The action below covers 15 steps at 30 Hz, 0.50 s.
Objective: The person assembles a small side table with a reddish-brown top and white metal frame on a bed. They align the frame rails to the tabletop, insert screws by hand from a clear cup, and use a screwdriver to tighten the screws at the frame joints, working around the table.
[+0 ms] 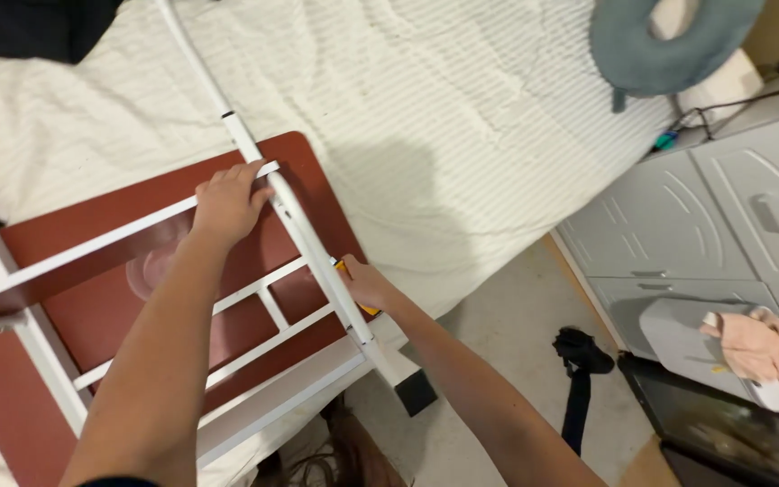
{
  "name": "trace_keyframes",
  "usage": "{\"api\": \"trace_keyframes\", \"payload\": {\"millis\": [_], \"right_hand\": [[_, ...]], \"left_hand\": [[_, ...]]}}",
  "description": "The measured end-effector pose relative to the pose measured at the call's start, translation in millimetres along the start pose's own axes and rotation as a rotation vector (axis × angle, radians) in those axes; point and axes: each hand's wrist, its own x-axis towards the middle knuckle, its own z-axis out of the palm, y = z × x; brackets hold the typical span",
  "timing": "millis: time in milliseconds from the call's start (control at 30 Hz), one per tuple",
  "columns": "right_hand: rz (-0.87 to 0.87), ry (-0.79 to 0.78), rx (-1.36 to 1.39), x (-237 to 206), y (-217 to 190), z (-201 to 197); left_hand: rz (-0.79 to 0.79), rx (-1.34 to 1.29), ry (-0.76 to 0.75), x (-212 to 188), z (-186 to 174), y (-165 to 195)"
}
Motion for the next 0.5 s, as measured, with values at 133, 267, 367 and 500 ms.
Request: {"api": "trace_keyframes", "payload": {"millis": [133,267,367,500], "right_hand": [[-0.021,-0.027,0.214,2.6,-3.8,15.6],[0.045,0.003,0.431,-2.2,-10.6,30.9],[0.064,0.024,0.295,-3.4,-11.8,34.3],[0.053,0.064,0.283,-2.3,-12.7,36.5]], "left_hand": [[0.019,-0.081,-0.016,5.7,0.0,-4.9],[0.043,-0.116,0.002,5.1,0.9,-7.9],[0.034,-0.107,-0.005,4.2,3.4,-8.9],[0.010,-0.095,-0.027,5.5,4.7,-10.3]]}}
